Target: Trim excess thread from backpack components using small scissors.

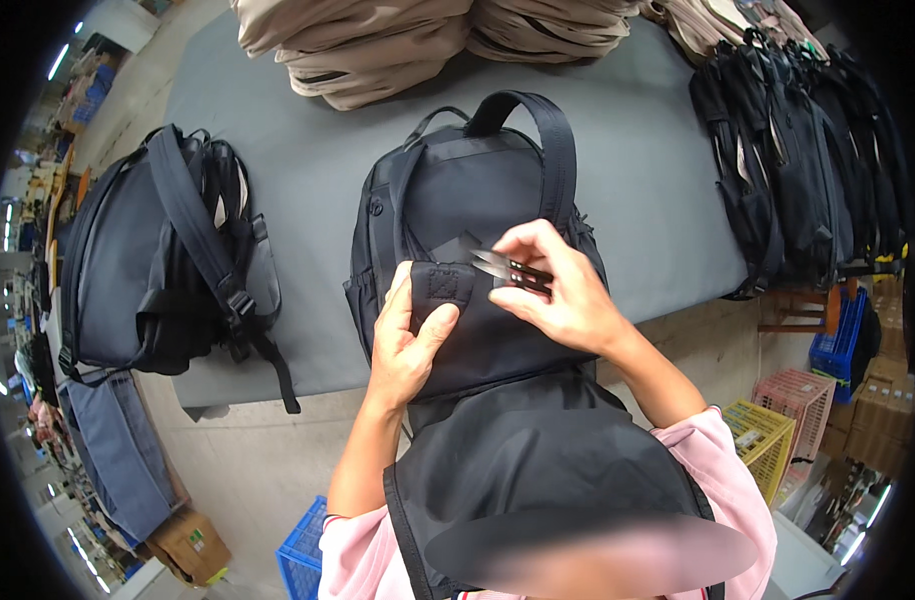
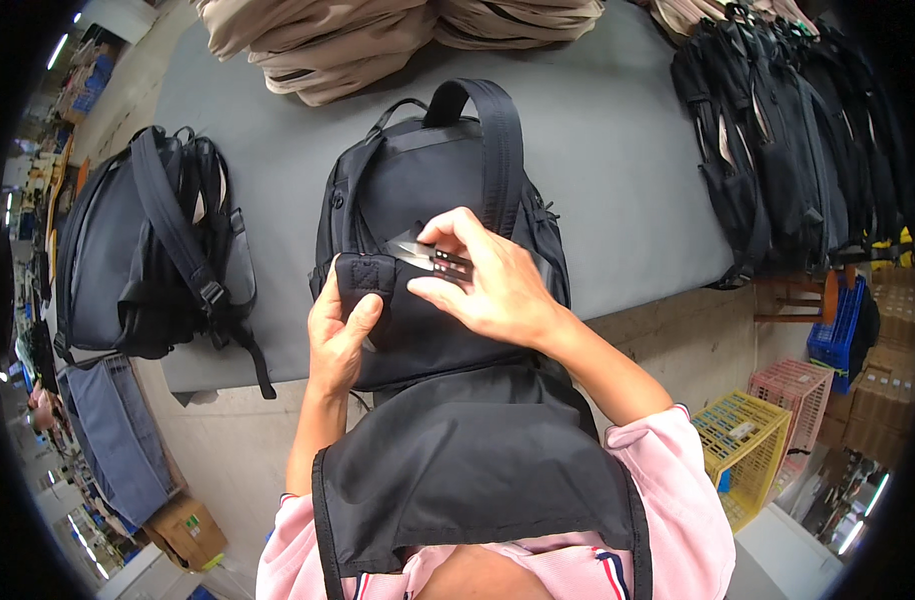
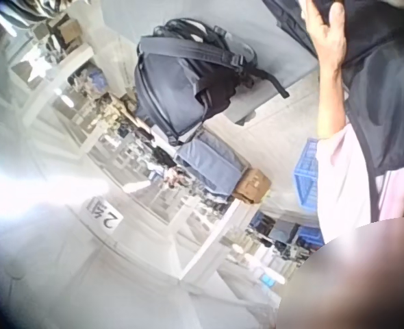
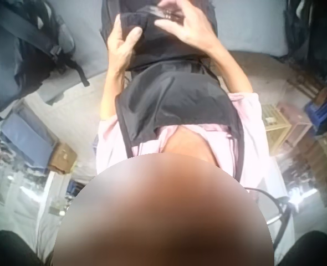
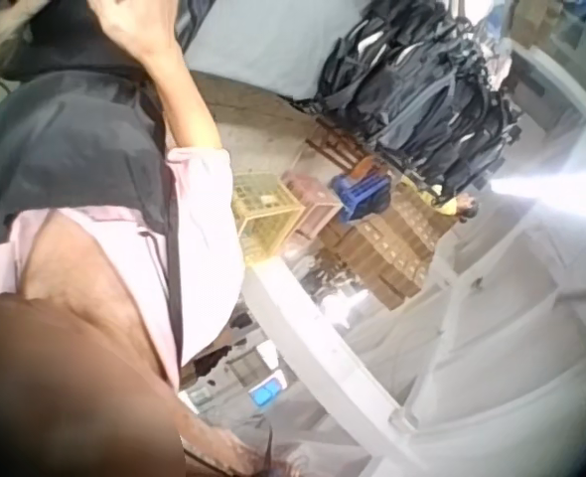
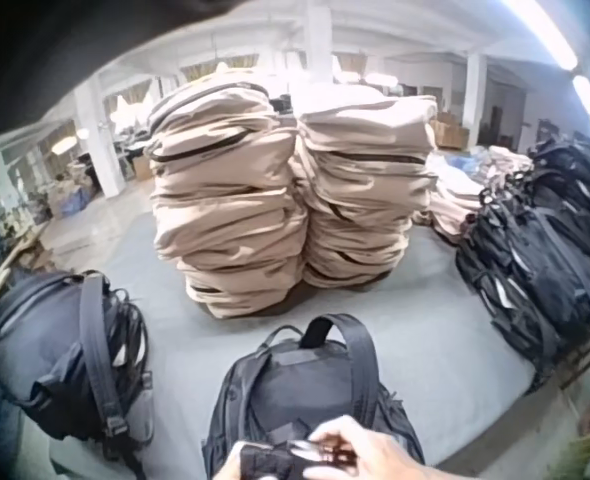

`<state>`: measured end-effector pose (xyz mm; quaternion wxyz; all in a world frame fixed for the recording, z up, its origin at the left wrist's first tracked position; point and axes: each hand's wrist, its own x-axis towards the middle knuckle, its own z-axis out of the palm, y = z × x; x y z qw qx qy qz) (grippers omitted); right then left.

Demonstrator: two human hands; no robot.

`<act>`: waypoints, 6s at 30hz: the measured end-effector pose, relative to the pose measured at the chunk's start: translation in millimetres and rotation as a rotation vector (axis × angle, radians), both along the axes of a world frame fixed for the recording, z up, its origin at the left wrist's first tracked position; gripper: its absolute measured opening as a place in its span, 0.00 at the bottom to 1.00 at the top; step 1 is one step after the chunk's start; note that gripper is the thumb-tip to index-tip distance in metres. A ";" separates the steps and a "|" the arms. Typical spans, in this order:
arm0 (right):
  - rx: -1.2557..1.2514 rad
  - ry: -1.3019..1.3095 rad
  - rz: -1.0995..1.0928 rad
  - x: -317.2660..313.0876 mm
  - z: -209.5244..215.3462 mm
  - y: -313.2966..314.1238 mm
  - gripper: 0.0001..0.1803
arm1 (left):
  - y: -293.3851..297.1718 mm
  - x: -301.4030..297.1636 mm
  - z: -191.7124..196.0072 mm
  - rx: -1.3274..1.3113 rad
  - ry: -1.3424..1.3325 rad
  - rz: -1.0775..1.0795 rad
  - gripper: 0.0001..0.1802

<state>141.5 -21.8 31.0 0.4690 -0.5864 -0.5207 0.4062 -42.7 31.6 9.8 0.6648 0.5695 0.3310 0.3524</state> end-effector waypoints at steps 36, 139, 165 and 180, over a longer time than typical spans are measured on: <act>0.152 0.022 -0.035 6.0 -7.1 4.2 0.10 | -1.7 2.1 -1.7 0.195 0.123 0.013 0.22; -0.295 -0.271 0.092 -36.8 -77.4 37.8 0.19 | 57.0 -22.0 -80.5 0.888 0.990 0.032 0.23; 0.164 -0.567 0.121 -29.7 -10.1 -0.3 0.13 | -13.0 -16.2 -15.3 -0.392 -0.162 0.203 0.22; 0.298 -0.600 0.026 -24.1 -19.2 -11.4 0.13 | -14.3 -8.6 -9.7 -0.396 -0.181 0.173 0.29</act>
